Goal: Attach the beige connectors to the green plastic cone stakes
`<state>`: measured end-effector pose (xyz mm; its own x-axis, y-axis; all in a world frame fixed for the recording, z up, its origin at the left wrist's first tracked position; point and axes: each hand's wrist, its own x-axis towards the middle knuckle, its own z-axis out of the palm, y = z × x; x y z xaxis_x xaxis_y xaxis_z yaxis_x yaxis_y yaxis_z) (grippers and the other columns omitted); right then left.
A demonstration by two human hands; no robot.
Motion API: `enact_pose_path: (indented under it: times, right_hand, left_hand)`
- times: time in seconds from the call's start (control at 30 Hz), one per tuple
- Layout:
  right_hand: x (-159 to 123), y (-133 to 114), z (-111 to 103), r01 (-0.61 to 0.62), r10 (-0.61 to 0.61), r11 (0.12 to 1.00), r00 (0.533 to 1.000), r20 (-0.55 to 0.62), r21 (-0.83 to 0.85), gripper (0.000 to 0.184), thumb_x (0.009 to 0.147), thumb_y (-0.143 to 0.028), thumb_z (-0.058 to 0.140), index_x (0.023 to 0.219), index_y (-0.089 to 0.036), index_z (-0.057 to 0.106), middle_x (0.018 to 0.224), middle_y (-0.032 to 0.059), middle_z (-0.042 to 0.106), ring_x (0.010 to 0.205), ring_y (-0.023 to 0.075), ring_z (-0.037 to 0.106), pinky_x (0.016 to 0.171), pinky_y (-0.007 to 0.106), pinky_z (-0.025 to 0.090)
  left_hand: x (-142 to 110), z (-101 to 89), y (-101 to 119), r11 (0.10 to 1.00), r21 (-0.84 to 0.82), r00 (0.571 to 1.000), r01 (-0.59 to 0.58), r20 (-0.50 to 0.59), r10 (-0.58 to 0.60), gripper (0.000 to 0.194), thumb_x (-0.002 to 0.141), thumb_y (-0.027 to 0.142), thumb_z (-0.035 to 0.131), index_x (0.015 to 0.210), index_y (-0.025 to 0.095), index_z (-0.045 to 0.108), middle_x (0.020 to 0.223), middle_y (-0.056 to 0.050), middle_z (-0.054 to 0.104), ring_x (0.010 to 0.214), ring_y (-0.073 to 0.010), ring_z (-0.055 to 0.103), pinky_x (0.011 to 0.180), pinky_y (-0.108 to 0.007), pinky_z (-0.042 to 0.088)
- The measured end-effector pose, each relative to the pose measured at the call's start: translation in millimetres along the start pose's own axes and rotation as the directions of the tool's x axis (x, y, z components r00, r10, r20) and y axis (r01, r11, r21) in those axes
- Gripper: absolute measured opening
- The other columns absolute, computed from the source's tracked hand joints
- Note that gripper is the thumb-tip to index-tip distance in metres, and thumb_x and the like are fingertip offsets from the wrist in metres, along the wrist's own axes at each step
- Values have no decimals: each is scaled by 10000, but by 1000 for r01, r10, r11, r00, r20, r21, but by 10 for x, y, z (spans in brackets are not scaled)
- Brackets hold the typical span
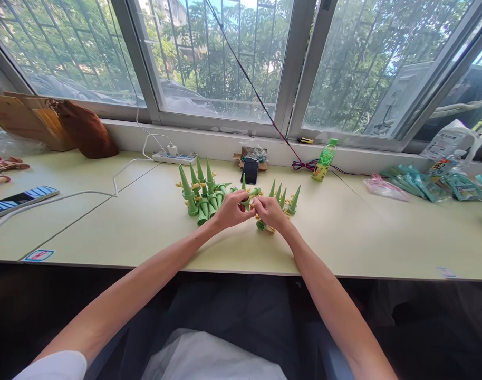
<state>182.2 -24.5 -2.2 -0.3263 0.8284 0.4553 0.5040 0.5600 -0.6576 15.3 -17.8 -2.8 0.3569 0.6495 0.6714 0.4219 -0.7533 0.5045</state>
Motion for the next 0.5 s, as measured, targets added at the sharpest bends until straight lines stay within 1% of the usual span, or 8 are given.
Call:
enact_pose_path:
  times: [0.3,0.5]
  right_hand:
    - [1,-14,-5,5,-5,1000,1000,-4,-18,375,899,-341,368,554,-198,409,500,-22,455,517,117,421,552,254,311]
    - [-4,-10,-2,-9,9,1000,1000,-3,-9,374,903,-345,371,566,-195,434,507,-23,457,520,117,422,554,252,316]
  left_hand:
    - [4,-11,28,1000,1,1000,5,-2,-5,309,703,250,636,633,190,341,660,30,394,538,-68,328,457,-204,326]
    - [3,-14,29,1000,-7,1000,5,4,-5,299,714,262,635,634,189,356,658,31,392,536,-67,346,455,-196,349]
